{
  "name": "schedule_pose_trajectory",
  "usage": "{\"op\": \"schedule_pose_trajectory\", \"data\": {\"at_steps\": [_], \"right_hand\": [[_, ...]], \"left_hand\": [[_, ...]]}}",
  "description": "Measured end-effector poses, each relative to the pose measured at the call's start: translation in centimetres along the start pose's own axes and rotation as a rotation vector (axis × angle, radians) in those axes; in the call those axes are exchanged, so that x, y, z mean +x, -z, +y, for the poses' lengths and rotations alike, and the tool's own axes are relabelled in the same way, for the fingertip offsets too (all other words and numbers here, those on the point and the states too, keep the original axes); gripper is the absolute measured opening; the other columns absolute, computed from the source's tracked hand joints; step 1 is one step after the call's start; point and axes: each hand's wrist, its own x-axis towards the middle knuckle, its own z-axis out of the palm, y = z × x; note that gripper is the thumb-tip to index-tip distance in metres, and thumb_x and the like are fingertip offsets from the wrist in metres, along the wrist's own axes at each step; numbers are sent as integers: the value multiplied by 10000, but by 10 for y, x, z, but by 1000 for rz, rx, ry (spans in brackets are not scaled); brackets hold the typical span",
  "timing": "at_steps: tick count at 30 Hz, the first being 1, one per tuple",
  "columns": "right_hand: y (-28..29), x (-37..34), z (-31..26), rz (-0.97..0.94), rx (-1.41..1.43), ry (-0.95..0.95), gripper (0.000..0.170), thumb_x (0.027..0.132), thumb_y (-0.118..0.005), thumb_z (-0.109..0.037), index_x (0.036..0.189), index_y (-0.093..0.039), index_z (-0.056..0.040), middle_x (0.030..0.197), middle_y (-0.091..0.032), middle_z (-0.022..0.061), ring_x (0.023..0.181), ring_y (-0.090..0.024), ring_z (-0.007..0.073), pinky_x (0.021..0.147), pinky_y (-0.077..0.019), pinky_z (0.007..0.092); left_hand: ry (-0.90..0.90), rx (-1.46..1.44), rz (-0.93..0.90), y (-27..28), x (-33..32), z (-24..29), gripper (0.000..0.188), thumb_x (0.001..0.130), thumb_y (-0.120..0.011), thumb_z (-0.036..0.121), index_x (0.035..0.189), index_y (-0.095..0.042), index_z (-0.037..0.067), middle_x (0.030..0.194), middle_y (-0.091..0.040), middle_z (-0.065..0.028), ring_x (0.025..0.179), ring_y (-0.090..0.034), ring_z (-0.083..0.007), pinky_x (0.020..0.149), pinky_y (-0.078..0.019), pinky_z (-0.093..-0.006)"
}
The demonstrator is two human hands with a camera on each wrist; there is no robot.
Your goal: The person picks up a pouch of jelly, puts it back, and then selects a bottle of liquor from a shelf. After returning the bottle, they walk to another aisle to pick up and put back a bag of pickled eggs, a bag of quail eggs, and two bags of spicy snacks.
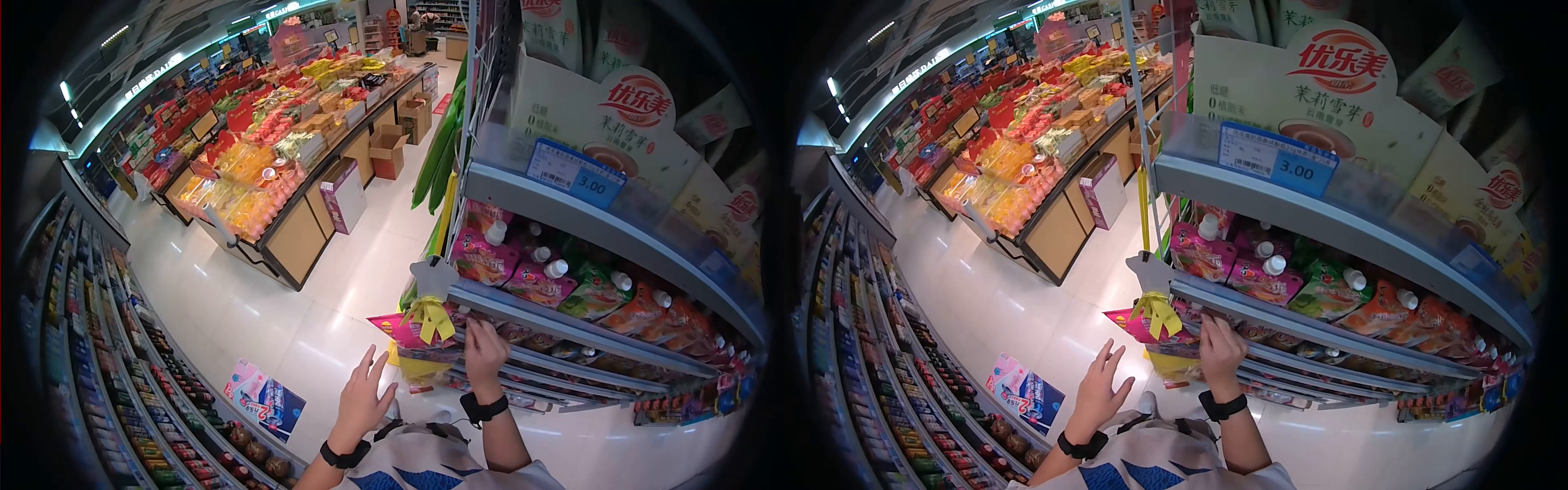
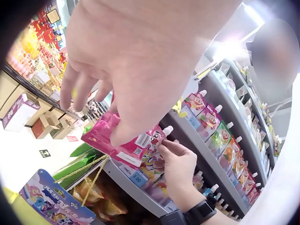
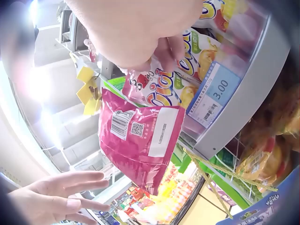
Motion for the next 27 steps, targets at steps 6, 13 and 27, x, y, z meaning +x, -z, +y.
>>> {"op": "schedule_pose_trajectory", "data": {"at_steps": [6, 13, 27], "right_hand": [[1, -6, 17, -189, -75, -123, 79, 828, -767, -74, 907, -759, -64, 783, -702, 95, 663, -684, 309, 616, -532, 396], [21, -15, -17, -102, 207, -112, 253, 845, -690, 58, 1098, -697, 52, 1161, -682, 213, 889, -713, 351, 715, -587, 375], [-22, -61, -156, -677, 589, -173, 282, 944, -679, -86, 1204, -701, 21, 894, -731, 162, 754, -683, 264, 698, -564, 379]], "left_hand": [[90, 36, 44, 2, -11, -6, 630, 892, -732, 224, 1463, -513, 73, 1555, -432, -208, 1222, -589, -394, 963, -537, -459], [179, 78, 64, 18, -41, -27, 592, 950, -685, 264, 1483, -480, 107, 1557, -428, -187, 1207, -598, -379, 985, -524, -452], [340, -17, 69, 82, -148, -144, 425, 983, -636, 241, 1366, -568, 70, 1152, -696, -161, 1012, -666, -362, 879, -533, -465]]}}
